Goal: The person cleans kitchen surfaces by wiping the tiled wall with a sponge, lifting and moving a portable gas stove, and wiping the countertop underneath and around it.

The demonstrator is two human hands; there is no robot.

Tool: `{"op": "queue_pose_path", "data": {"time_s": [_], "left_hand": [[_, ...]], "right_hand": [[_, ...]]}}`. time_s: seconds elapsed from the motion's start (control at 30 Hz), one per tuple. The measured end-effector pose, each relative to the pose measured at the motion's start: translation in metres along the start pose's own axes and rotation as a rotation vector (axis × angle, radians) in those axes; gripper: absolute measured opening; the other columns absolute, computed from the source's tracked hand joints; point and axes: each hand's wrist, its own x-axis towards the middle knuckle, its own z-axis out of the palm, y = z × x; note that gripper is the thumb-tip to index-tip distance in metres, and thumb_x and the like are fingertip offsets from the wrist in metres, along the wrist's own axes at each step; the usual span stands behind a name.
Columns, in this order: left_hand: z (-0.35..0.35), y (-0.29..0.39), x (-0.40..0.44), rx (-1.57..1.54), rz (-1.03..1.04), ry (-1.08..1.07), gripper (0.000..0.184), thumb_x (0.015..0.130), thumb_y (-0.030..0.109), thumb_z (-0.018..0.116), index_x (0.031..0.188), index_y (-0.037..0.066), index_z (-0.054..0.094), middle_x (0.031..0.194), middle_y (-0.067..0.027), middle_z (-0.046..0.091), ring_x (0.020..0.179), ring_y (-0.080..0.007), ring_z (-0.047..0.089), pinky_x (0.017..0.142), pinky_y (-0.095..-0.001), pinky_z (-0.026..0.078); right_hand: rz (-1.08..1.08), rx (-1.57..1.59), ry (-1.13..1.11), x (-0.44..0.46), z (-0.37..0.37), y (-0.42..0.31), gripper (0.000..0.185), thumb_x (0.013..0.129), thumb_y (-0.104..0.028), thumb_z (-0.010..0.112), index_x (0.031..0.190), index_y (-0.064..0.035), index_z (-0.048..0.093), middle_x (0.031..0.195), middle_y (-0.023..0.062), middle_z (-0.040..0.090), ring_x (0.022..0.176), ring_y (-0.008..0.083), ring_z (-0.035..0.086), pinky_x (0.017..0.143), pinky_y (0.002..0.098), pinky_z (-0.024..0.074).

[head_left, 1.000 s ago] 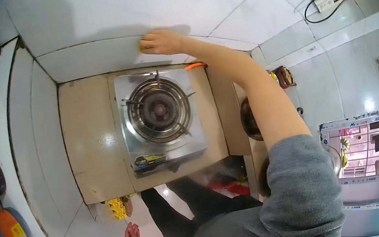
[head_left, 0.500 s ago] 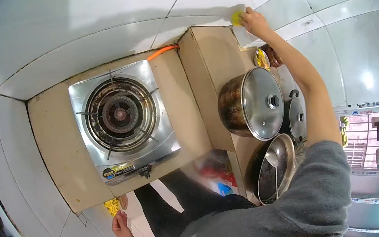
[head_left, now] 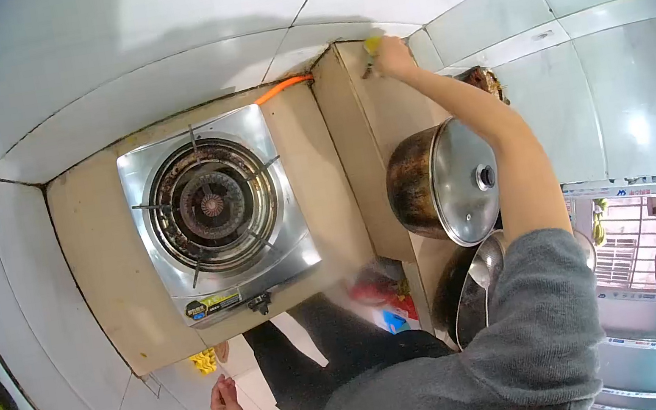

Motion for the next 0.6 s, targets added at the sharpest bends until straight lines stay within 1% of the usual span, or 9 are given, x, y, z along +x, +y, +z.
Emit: {"op": "queue_pose_path", "data": {"time_s": [0.13,0.2,0.23,0.3,0.33,0.4,0.5,0.57,0.6], "left_hand": [[0.014,0.017,0.007,-0.034,0.056,-0.045,0.031,0.096,0.022,0.053,0.111,-0.005,0.059,0.097,-0.0089,0.063,0.093,-0.0153,0.061,0.089,-0.0288,0.049],[0.026,0.036,0.004,-0.028,0.058,-0.033,0.031,0.095,0.022,0.053,0.111,-0.005,0.059,0.097,-0.0088,0.063,0.092,-0.0151,0.061,0.088,-0.0286,0.049],[0.026,0.04,-0.001,-0.028,0.053,-0.018,0.031,0.095,0.022,0.054,0.111,-0.004,0.059,0.097,-0.0087,0.063,0.092,-0.015,0.061,0.088,-0.0284,0.049],[0.017,0.034,-0.001,-0.009,0.041,-0.02,0.031,0.095,0.022,0.054,0.111,-0.004,0.059,0.098,-0.0087,0.063,0.092,-0.015,0.061,0.088,-0.0284,0.049],[0.013,0.031,0.002,0.002,0.04,-0.027,0.032,0.095,0.022,0.054,0.111,-0.004,0.059,0.098,-0.0086,0.063,0.092,-0.0151,0.061,0.088,-0.0283,0.049],[0.011,0.027,0.003,0.002,0.05,-0.018,0.031,0.095,0.023,0.053,0.112,-0.003,0.06,0.098,-0.0075,0.063,0.092,-0.0146,0.061,0.088,-0.0286,0.049],[0.014,0.022,-0.003,-0.013,0.051,-0.01,0.031,0.096,0.024,0.052,0.113,-0.001,0.06,0.098,-0.0066,0.064,0.091,-0.0141,0.061,0.088,-0.0293,0.049],[0.022,0.02,0.002,-0.027,0.049,-0.015,0.031,0.096,0.024,0.052,0.113,-0.001,0.06,0.097,-0.0067,0.063,0.091,-0.0142,0.061,0.089,-0.0296,0.049],[0.024,0.016,0.003,-0.036,0.036,-0.018,0.031,0.095,0.022,0.054,0.113,-0.003,0.06,0.098,-0.0075,0.063,0.091,-0.0139,0.06,0.088,-0.0285,0.049]], "right_hand": [[-0.17,0.02,-0.016,-0.019,-0.015,-0.055,0.025,0.078,-0.016,0.065,0.092,0.0038,0.063,0.099,0.0227,0.064,0.099,0.0321,0.061,0.085,0.0406,0.0484],[-0.467,0.589,-0.149,-0.031,-0.029,-0.069,0.031,0.082,-0.019,0.064,0.105,0.0019,0.063,0.106,0.0193,0.064,0.1,0.0285,0.06,0.087,0.0368,0.0471],[-0.464,0.594,-0.158,-0.037,-0.042,-0.068,0.031,0.082,-0.019,0.064,0.105,0.0019,0.063,0.106,0.0193,0.064,0.1,0.0285,0.06,0.087,0.0368,0.0471],[-0.347,0.587,-0.236,-0.046,-0.074,-0.057,0.032,0.086,-0.016,0.059,0.114,-0.003,0.06,0.11,0.0153,0.064,0.101,0.0248,0.06,0.088,0.0347,0.0457],[-0.275,0.489,-0.222,-0.022,-0.049,-0.023,0.033,0.084,-0.019,0.061,0.113,-0.0038,0.061,0.11,0.0136,0.064,0.103,0.0274,0.06,0.088,0.0373,0.0461],[-0.033,0.103,-0.228,-0.005,-0.039,0.018,0.038,0.08,-0.02,0.065,0.112,-0.0016,0.059,0.106,0.0174,0.064,0.104,0.0308,0.059,0.087,0.0405,0.0466],[0.12,0.113,-0.157,-0.001,0.02,0.062,0.043,0.08,-0.03,0.062,0.107,0.0027,0.055,0.101,0.0234,0.063,0.097,0.0366,0.061,0.082,0.044,0.0484],[-0.137,0.022,0.223,-0.015,0.047,0.044,0.045,0.078,-0.031,0.065,0.107,0.0013,0.055,0.1,0.0246,0.061,0.096,0.0364,0.059,0.087,0.0452,0.0461],[-0.365,-0.047,0.229,-0.037,0.019,0.017,0.04,0.082,-0.028,0.062,0.106,0.0023,0.054,0.099,0.0193,0.061,0.091,0.0321,0.059,0.084,0.0433,0.0461]]}}
